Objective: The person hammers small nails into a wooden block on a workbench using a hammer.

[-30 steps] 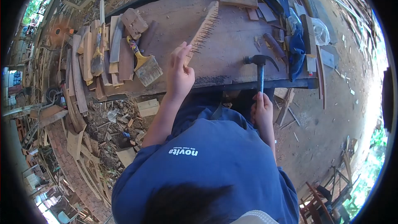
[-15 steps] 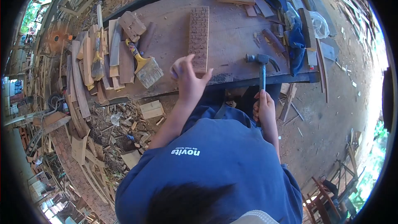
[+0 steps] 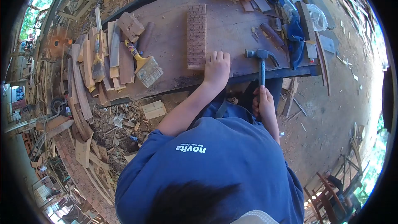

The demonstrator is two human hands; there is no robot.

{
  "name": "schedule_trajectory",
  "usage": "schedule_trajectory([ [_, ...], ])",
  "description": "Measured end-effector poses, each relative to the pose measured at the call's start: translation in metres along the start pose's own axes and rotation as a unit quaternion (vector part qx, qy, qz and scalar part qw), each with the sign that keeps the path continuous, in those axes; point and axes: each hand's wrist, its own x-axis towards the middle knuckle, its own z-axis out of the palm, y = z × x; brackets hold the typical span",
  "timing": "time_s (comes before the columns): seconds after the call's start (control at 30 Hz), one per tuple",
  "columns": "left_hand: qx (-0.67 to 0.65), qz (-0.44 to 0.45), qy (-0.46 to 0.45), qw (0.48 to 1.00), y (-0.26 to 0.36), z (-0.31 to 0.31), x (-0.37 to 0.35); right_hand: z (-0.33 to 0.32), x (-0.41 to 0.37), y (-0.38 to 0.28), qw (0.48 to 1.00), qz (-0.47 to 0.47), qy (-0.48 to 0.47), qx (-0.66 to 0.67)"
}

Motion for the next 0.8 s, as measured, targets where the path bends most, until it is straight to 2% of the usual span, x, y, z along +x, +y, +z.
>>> schedule_trajectory([
  [0.13, -0.042, -0.020, -0.001, 0.999, 0.001, -0.008, -0.009, 0.001, -0.001, -0.002, 1.000, 0.010, -0.002, 0.010],
  [0.2, -0.197, -0.017, 0.018, 0.980, 0.000, -0.017, -0.015, 0.000, -0.001, -0.001, 1.000, 0.004, -0.001, -0.004],
  [0.23, -0.195, -0.016, 0.018, 0.981, -0.001, -0.019, -0.018, 0.000, -0.001, -0.002, 1.000, 0.003, -0.002, -0.003],
  [0.3, -0.307, -0.024, 0.084, 0.948, -0.005, -0.023, -0.024, 0.000, -0.002, -0.004, 1.000, 0.014, -0.003, 0.009],
  [0.33, -0.306, -0.023, 0.084, 0.948, -0.008, -0.026, -0.026, 0.000, 0.000, -0.006, 1.000, 0.013, -0.004, 0.010],
  [0.4, -0.389, -0.068, 0.136, 0.908, -0.017, -0.034, -0.030, 0.000, 0.004, -0.013, 1.000, 0.021, 0.006, -0.008],
  [0.43, -0.389, -0.067, 0.135, 0.909, -0.022, -0.037, -0.029, 0.002, 0.007, -0.018, 1.000, 0.022, 0.006, -0.007],
  [0.5, -0.446, -0.204, 0.113, 0.864, -0.033, -0.041, -0.024, 0.006, 0.018, -0.030, 0.996, -0.001, 0.047, -0.082],
  [0.53, -0.403, -0.183, 0.146, 0.885, -0.042, -0.046, -0.014, 0.006, 0.025, -0.035, 0.994, -0.016, 0.043, -0.104],
  [0.57, -0.474, -0.246, 0.099, 0.840, -0.048, -0.053, -0.009, 0.009, 0.030, -0.038, 0.994, -0.017, 0.043, -0.104],
  [0.63, -0.466, -0.239, 0.107, 0.845, -0.065, -0.064, 0.009, 0.019, 0.034, -0.050, 0.970, -0.088, 0.123, -0.191],
  [0.7, -0.522, -0.200, 0.160, 0.814, -0.091, -0.056, 0.034, 0.019, 0.044, -0.056, 0.960, -0.114, 0.151, -0.204],
  [0.77, -0.441, -0.123, 0.231, 0.858, -0.126, -0.039, 0.072, 0.016, 0.055, -0.059, 0.914, -0.182, 0.194, -0.306],
  [0.8, -0.421, -0.129, 0.201, 0.875, -0.136, -0.045, 0.089, 0.015, 0.057, -0.059, 0.884, -0.215, 0.214, -0.356],
])
